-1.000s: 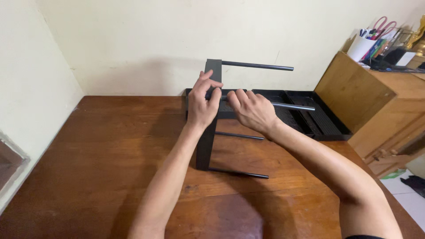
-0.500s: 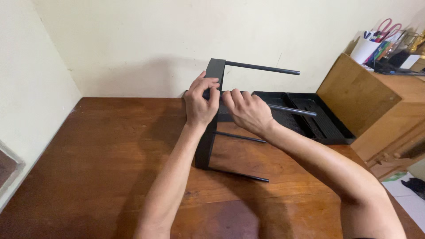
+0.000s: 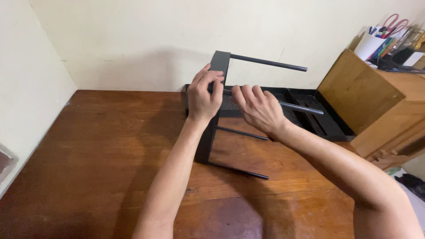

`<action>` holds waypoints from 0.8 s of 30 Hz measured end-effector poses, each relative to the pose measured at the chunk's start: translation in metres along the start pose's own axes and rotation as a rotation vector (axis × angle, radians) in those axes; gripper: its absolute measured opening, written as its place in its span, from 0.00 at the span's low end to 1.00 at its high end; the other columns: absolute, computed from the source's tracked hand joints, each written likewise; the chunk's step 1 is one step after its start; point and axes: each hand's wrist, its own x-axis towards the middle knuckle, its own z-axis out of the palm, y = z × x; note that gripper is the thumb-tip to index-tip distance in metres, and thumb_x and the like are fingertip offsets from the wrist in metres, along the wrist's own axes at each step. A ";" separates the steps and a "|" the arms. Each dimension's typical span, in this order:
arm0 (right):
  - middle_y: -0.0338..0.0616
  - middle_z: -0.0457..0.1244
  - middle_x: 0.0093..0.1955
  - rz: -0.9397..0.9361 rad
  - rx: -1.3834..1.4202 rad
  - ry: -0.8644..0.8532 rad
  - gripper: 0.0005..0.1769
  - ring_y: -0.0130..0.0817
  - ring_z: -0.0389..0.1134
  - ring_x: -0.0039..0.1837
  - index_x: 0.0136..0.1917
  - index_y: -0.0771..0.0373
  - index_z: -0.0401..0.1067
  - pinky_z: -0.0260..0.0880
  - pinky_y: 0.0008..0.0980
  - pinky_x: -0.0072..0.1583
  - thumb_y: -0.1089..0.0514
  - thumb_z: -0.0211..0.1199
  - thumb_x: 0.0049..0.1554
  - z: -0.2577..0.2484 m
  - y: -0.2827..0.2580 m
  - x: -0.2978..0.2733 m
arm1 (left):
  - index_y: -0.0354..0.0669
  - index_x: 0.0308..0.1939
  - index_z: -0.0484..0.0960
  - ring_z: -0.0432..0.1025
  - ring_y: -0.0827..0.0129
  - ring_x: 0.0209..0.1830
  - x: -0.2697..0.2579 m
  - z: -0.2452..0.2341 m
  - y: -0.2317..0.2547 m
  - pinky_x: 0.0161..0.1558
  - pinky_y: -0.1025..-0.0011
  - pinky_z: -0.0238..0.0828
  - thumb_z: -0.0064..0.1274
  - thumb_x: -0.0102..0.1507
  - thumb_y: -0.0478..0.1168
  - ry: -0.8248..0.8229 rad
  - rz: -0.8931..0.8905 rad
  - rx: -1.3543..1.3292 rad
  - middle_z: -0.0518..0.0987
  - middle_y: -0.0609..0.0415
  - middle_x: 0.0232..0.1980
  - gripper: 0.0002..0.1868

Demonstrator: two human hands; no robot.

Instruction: The person assembles a black plastic rack by inserting metal rods into the corners of perforated trays and stacking them. They align and secure each tray to form a multi-tiered structure on a wooden table.

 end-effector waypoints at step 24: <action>0.46 0.61 0.21 0.166 0.703 -0.600 0.19 0.44 0.65 0.24 0.40 0.62 0.68 0.63 0.42 0.32 0.49 0.49 0.68 -0.003 0.033 0.033 | 0.36 0.37 0.80 0.80 0.53 0.50 -0.009 0.008 0.011 0.68 0.54 0.74 0.50 0.64 0.31 0.046 0.002 0.040 0.84 0.48 0.41 0.04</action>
